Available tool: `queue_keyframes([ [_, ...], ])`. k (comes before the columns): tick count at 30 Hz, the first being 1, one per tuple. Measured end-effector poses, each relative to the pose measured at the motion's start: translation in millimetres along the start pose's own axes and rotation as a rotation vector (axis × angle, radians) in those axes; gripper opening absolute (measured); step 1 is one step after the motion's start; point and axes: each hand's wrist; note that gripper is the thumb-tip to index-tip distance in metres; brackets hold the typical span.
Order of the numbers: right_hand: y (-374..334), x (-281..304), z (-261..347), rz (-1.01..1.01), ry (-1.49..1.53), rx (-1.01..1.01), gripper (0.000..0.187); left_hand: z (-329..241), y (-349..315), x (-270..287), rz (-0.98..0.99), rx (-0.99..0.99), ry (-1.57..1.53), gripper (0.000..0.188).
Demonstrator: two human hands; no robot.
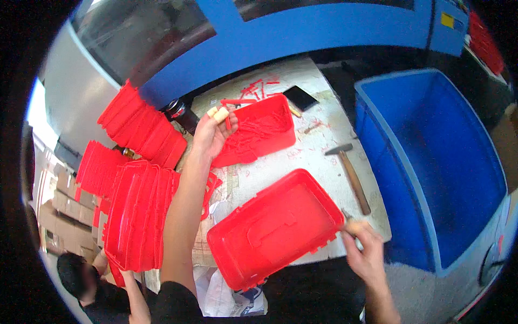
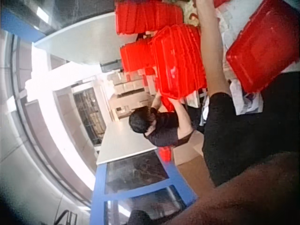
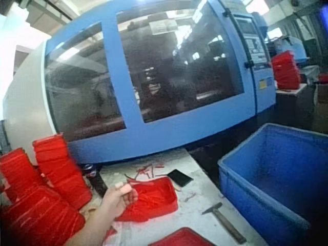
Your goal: The person repeatedly trims excess plastic flash from red plastic containers using a small knife. They rotate each container to access different edges, remove small plastic pieces, and place the finished containers aside.
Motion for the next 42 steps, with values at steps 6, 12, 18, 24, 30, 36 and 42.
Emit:
queue_keyframes([
  [6, 73, -45, 21, -0.172, -0.053, 0.157, 0.03, 58, -124, -73, 0.302, 0.084, -0.058, 0.012],
  [12, 55, -47, 37, 0.112, -0.115, 0.251, 0.021, 97, -175, -99, 0.25, 0.327, -0.087, 0.017],
  [18, 43, -20, 24, 0.282, -0.319, 0.467, 0.031, 108, -185, -108, 0.366, 0.496, 0.125, 0.023],
  [24, 28, -9, 12, 0.415, -0.375, 0.477, 0.033, 106, -188, -117, 0.341, 0.56, 0.079, 0.036],
  [30, 4, -10, 0, 0.292, -0.254, 0.201, 0.017, 119, -170, -132, 0.391, 0.571, 0.362, 0.038],
  [36, -20, 24, -13, -0.16, 1.128, -0.623, 0.025, 138, -60, -108, 0.425, -0.791, 1.704, 0.05],
  [42, -32, 29, -23, -0.292, 1.057, -0.775, 0.028, 137, -9, -90, 0.544, -0.32, 1.691, 0.03],
])
Point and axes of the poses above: each hand's wrist, its own y-axis towards the middle knuckle, its own x-axis out of the back of the hand, z = x × y, and after that the axes turned 13 degrees about x, right-handed
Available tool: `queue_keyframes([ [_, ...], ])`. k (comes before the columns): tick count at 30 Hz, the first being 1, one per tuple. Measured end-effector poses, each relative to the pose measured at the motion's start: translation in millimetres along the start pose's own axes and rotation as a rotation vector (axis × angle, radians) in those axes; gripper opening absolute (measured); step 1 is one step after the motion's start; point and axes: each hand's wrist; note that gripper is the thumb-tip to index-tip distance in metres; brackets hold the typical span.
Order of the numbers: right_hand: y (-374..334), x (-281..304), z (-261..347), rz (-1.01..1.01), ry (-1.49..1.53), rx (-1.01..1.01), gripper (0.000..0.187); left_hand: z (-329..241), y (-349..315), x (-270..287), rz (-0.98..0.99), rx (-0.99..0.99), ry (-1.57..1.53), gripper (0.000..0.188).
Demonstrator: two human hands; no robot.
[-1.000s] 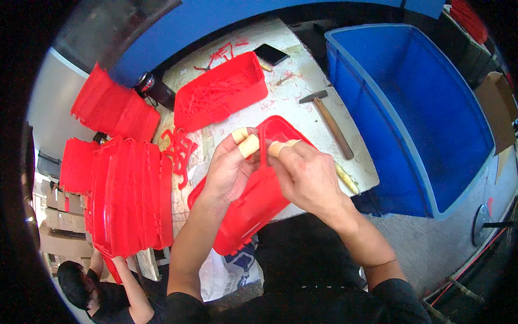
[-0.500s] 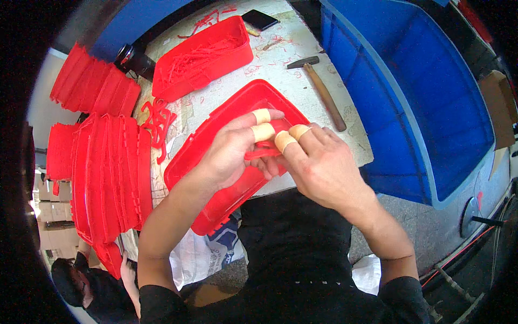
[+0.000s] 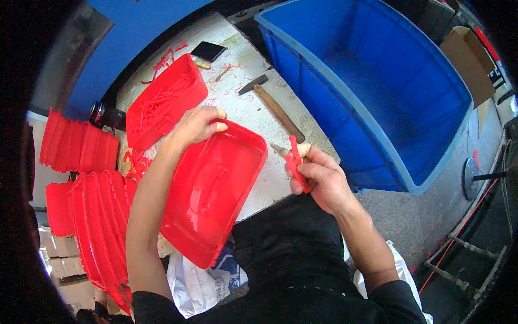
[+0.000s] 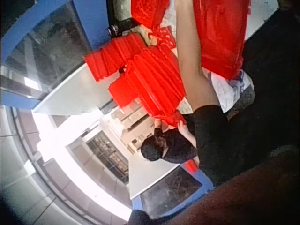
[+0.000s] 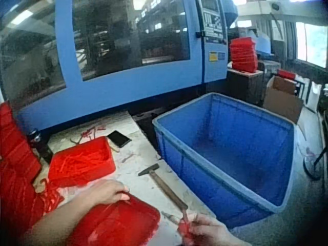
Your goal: The person repeatedly trims excess plastic flash from red plastic containers using a small knife. They rotate each container to access different edges, remove small plastic pieces, and place the finished containers aside.
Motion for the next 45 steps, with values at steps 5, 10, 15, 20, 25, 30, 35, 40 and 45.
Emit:
queue_keyframes([
  [5, 1, 5, -8, 0.263, -0.139, -0.024, 0.029, 40, -45, 4, -0.117, 0.362, -0.022, 0.033],
  [10, 12, -15, -8, 0.345, -0.363, -0.228, 0.021, 63, -112, -26, -0.202, 0.409, -0.225, 0.041],
  [15, 40, -71, -7, 0.598, -1.088, 0.094, 0.02, 56, -144, -48, -0.22, 0.5, -0.569, 0.044],
  [20, 70, -136, -83, 0.868, -1.691, 0.517, 0.016, 55, -139, -45, -0.065, 0.353, -0.589, 0.034],
  [25, 95, -145, -144, 0.946, -1.925, 0.543, 0.016, 53, -134, -49, -0.006, 0.386, -0.586, 0.031],
  [30, 98, -133, -152, 0.875, -1.846, 0.65, 0.016, 50, -135, -52, -0.003, 0.424, -0.473, 0.03],
  [35, 94, -134, -151, 0.835, -1.837, 0.593, 0.022, 47, -137, -52, -0.066, 0.414, -0.395, 0.034],
  [40, 94, -132, -150, 0.817, -1.793, 0.546, 0.024, 45, -137, -55, -0.132, 0.401, -0.308, 0.031],
  [45, 96, -126, -146, 0.82, -1.732, 0.596, 0.023, 43, -138, -50, -0.12, 0.393, -0.29, 0.038],
])
Point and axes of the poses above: each hand's wrist, its own y-axis towards the middle knuckle, its own x-axis out of the back of the hand, z = x × y, and after that the axes turned 13 degrees about x, right-handed
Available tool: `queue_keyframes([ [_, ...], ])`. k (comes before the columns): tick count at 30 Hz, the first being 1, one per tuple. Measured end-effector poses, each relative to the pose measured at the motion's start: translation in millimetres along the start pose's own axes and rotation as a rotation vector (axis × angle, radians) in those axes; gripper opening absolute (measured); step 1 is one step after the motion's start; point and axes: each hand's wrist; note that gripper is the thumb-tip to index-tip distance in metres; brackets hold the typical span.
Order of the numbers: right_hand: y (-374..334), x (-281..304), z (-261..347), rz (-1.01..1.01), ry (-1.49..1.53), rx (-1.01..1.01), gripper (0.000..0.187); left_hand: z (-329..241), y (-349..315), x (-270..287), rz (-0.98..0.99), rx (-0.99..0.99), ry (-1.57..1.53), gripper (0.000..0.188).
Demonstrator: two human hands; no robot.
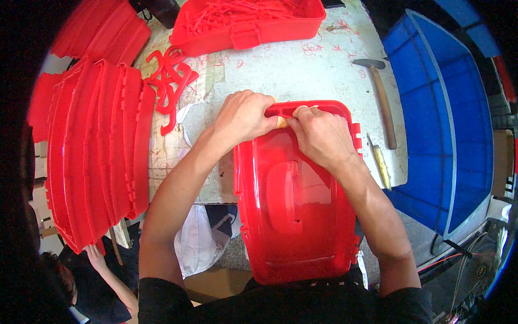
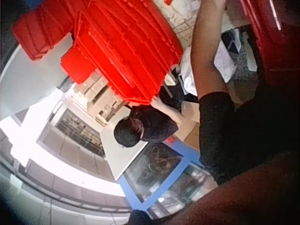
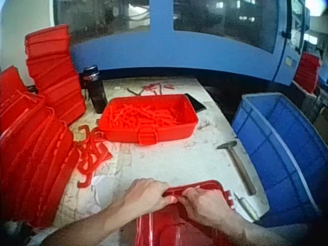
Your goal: The person repeatedly trims excess plastic flash from red plastic containers using a small knife. They rotate each container to access different edges, remove small plastic pieces, and place the finished containers aside.
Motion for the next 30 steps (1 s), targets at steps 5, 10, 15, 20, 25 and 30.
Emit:
queue_keyframes([
  [5, 2, -2, -2, 0.034, -0.101, 0.024, 0.023, -4, 16, 12, 0.138, -0.018, 0.09, 0.041],
  [10, 4, 1, -2, 0.021, -0.114, 0.001, 0.027, -5, 22, 9, 0.089, -0.076, 0.109, 0.035],
  [15, 8, 4, -3, 0.133, -0.058, -0.088, 0.033, -4, 16, 1, 0.019, -0.1, 0.131, 0.029],
  [20, 11, 5, -1, 0.147, -0.197, -0.041, 0.031, -5, 21, 4, 0.021, -0.125, 0.152, 0.029],
  [25, 21, 19, 2, 0.22, -0.279, -0.024, 0.023, -8, 24, 3, 0.018, -0.114, 0.138, 0.028],
  [30, 43, 40, 18, 0.437, -0.505, 0.224, 0.017, -10, 26, 4, 0.01, -0.115, 0.17, 0.028],
])
Point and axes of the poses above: each hand's wrist, its own y-axis towards the middle knuckle, its own x-axis out of the back of the hand, z = x × y, and after that the axes turned 13 degrees about x, right-handed
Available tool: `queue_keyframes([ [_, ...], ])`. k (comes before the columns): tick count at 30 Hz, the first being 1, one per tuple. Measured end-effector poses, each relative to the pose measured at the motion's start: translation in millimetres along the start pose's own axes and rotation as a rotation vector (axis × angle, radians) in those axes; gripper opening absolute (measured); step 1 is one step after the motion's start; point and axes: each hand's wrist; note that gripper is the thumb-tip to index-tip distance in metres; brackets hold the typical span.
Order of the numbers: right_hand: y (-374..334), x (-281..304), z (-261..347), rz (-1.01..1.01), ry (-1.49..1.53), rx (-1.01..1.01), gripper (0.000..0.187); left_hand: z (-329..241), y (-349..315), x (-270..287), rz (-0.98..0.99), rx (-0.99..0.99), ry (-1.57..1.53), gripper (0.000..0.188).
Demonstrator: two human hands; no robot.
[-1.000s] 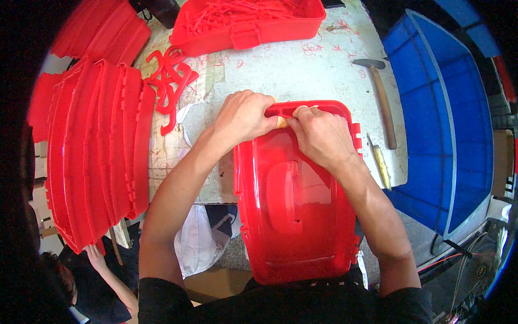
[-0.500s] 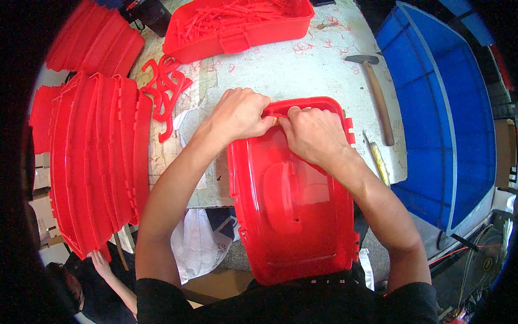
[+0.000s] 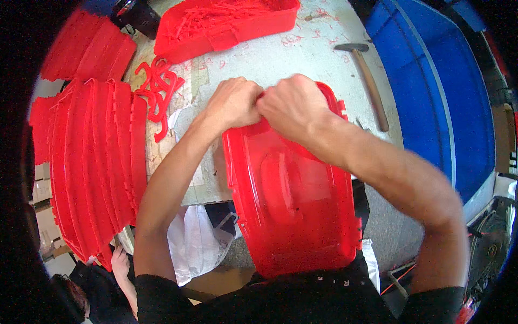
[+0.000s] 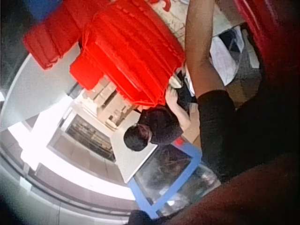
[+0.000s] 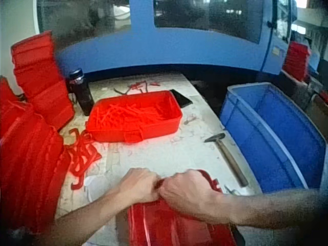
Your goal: The person repeatedly trims excess plastic flash from red plastic containers using a small knife. They rotate each container to access different edges, remove small plastic pieces, and place the finished containers aside.
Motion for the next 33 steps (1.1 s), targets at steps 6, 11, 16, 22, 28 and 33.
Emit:
queue_keyframes([
  [6, 2, -5, -6, 0.019, 0.017, -0.045, 0.014, -2, 1, 1, 0.04, 0.058, -0.025, 0.026],
  [11, -3, -50, 17, -0.248, 0.5, -0.49, 0.032, -3, 3, 2, 0.032, 0.018, -0.008, 0.027],
  [16, -5, -46, 14, -0.25, 0.338, -0.423, 0.027, 0, 4, 5, 0.015, -0.012, 0.0, 0.027],
  [22, 11, -7, 3, 0.051, -0.182, 0.022, 0.012, 6, 8, -3, -0.024, -0.009, -0.028, 0.024],
  [28, 10, -15, 2, 0.05, -0.098, -0.074, 0.016, 9, 12, -10, -0.04, -0.017, -0.036, 0.024],
  [33, -1, -41, 8, -0.165, 0.259, -0.314, 0.021, 6, 7, -10, -0.003, 0.028, -0.002, 0.031],
])
Point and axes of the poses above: each hand's wrist, its own y-axis towards the middle knuckle, its own x-axis out of the back of the hand, z = x × y, and after that the axes turned 13 degrees about x, right-handed
